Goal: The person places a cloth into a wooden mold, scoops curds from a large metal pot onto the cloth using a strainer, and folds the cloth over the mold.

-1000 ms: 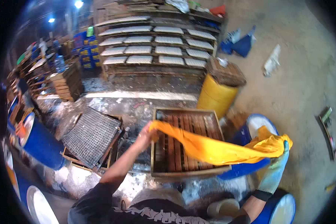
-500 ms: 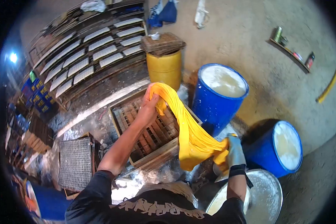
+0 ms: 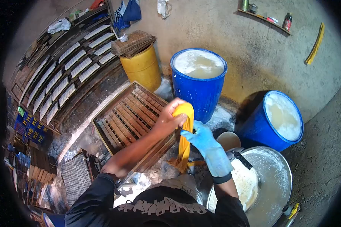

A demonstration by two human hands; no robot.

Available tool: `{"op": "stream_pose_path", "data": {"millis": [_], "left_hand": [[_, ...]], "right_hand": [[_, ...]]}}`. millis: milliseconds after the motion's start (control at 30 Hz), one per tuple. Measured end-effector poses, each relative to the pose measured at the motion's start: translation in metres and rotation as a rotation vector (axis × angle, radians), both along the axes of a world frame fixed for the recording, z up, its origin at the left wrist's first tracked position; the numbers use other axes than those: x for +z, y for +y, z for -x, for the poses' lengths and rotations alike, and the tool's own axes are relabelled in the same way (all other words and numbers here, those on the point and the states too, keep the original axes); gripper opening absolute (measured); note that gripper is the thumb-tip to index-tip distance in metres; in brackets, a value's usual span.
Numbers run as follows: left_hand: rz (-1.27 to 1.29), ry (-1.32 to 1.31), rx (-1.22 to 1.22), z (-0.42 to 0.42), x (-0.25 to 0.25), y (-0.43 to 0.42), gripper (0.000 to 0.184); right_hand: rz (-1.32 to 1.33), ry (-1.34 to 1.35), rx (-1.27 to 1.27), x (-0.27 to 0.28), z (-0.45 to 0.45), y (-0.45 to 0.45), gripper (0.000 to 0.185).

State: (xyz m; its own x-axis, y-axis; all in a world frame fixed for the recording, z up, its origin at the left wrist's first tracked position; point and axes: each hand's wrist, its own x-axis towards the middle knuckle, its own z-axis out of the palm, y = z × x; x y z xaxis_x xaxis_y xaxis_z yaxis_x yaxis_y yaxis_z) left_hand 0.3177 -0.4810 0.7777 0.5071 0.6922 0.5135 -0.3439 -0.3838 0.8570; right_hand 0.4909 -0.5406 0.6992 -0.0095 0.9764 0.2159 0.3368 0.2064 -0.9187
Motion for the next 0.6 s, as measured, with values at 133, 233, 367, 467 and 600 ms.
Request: {"op": "stream_pose_path", "data": {"millis": [133, 233, 367, 467, 600], "left_hand": [[-0.011, -0.156, 0.067, 0.013, 0.045, -0.003, 0.018], [-0.009, -0.264, 0.260, 0.039, 0.092, -0.014, 0.018], [-0.131, -0.467, 0.306, 0.078, 0.123, -0.012, 0.018], [-0.151, -0.546, 0.394, 0.118, 0.124, -0.004, 0.020], [0.041, -0.637, 0.549, 0.175, 0.110, 0.017, 0.034]], "right_hand": [[0.003, -0.390, -0.250, -0.098, 0.016, 0.014, 0.039], [-0.007, -0.620, -0.358, -0.184, 0.014, 0.026, 0.037], [0.217, -0.558, -0.323, -0.199, -0.015, 0.034, 0.035], [0.041, -0.195, -0.140, -0.152, -0.044, 0.033, 0.033], [0.053, 0.023, -0.236, -0.067, -0.104, 0.028, 0.038]]}}
